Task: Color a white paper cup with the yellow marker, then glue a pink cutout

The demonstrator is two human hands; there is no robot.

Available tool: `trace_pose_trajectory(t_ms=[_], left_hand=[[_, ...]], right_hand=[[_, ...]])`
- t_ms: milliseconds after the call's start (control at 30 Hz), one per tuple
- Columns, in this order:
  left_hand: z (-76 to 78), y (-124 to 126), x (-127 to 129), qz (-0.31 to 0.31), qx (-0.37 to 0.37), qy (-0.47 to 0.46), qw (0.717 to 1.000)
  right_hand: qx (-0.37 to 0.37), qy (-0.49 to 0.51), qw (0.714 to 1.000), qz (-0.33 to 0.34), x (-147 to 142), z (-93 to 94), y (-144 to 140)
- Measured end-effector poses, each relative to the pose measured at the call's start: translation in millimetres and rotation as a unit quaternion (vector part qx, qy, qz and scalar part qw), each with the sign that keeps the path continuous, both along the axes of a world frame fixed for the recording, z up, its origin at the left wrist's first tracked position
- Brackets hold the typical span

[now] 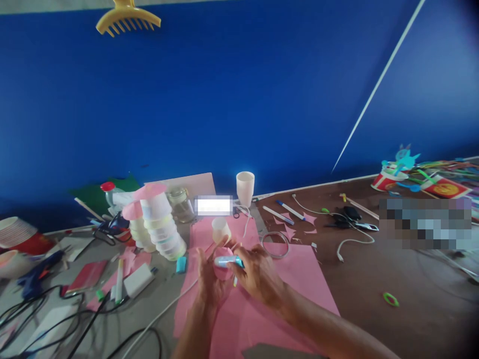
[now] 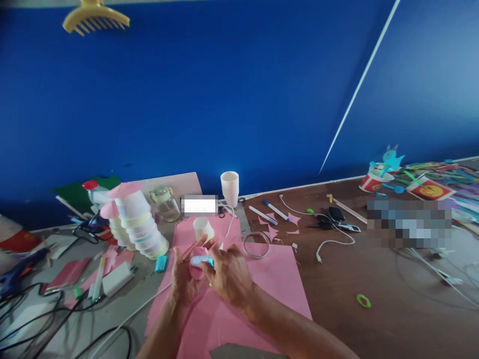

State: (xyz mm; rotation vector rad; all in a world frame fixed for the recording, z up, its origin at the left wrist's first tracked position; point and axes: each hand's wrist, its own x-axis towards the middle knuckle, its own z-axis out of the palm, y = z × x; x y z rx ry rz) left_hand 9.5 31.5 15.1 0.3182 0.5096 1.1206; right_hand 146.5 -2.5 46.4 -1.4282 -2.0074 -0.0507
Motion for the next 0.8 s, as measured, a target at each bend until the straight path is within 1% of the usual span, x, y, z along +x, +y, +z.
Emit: trace_pose_trajectory(t_ms=[133, 300, 367, 433, 533, 633, 733, 800], left_hand=[[0.5, -2, 0, -0.007, -0.010, -0.002, 1.000], [3.6, -4, 1, -0.015, -0.005, 0.001, 1.000], [5.0, -4, 0, -0.020, 0.001, -0.001, 1.000], [5.5, -4, 1, -0.016, 0.006, -0.003, 1.000], [4.2, -3, 3, 0.006, 0.012, -0.001, 1.000], [2.9, -2, 6, 0.025, 0.009, -0.007, 1.000], [3.9, -3, 8, 0.028, 0.010, -0.014, 0.999], [5.4, -4, 8, 0.026, 0.017, -0.014, 0.999]], right_hand=[[0.021, -0.012, 0.996, 0.087, 4, 6.6, 1], [0.026, -0.033, 0.991, 0.125, 10, 9.9, 4], [0.011, -0.028, 0.994, 0.106, 9, 8.6, 4], [-0.011, -0.019, 0.998, 0.059, 7, 7.0, 4], [-0.045, -0.014, 0.999, -0.005, 5, 5.8, 3], [-0.070, -0.030, 0.996, -0.049, 6, 7.3, 4], [-0.093, -0.049, 0.991, -0.083, 8, 9.7, 5], [-0.101, -0.049, 0.990, -0.088, 9, 10.6, 6]])
